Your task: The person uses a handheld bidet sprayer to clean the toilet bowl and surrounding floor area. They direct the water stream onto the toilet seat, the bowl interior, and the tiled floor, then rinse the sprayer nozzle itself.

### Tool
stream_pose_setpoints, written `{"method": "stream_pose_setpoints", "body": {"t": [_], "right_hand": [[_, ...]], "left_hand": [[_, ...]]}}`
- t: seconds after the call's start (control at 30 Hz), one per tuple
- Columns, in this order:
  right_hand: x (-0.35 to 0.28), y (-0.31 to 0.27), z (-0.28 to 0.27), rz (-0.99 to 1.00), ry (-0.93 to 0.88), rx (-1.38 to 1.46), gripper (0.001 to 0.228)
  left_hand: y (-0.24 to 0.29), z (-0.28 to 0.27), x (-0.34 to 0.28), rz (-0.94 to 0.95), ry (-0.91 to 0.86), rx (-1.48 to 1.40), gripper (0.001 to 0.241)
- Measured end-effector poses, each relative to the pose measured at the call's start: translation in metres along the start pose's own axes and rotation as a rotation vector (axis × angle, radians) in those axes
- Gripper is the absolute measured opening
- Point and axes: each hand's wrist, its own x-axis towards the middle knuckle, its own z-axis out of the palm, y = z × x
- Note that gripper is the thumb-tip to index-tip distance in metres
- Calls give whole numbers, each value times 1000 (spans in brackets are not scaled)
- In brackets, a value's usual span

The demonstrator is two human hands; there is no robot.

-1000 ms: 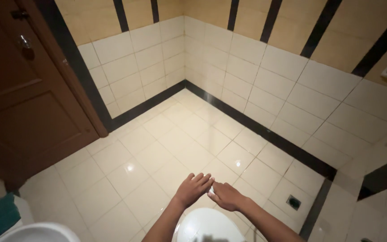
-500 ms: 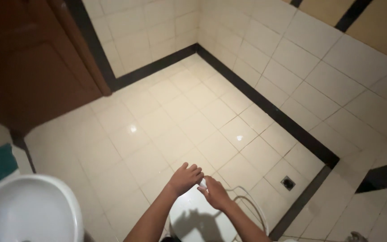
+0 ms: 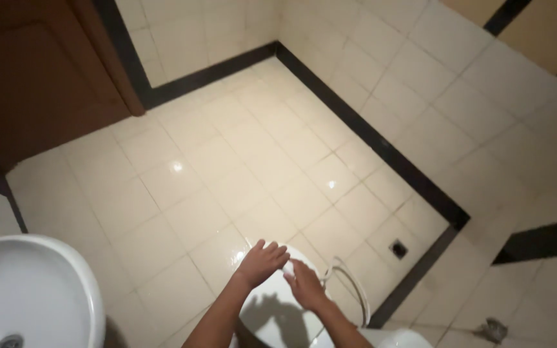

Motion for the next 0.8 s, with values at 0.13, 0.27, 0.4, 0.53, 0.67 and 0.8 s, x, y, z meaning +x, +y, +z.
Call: {"method": "stream_pose_setpoints", "body": {"t": [0.13, 0.27, 0.4, 0.53, 0.67, 0.8], "right_hand": [[-6, -18, -14, -10, 18, -13, 48], [-10, -44, -19, 1, -19, -12, 47], [-14, -44, -3, -25, -76, -4, 47], [-21, -68, -1, 32, -143, 40, 48], [-19, -80, -7, 5, -158, 19, 48], [-13, -88, -17, 1, -201, -50, 38]], "left_hand": [[4, -11, -1, -30, 36, 4, 29], [2, 0, -23, -45, 121, -1, 34], [4, -1, -40, -37, 68, -10, 35], [6, -4, -58, -67, 12, -3, 35], [6, -13, -60, -127, 3, 36, 35], [9, -13, -65, -195, -6, -49, 39]]}}
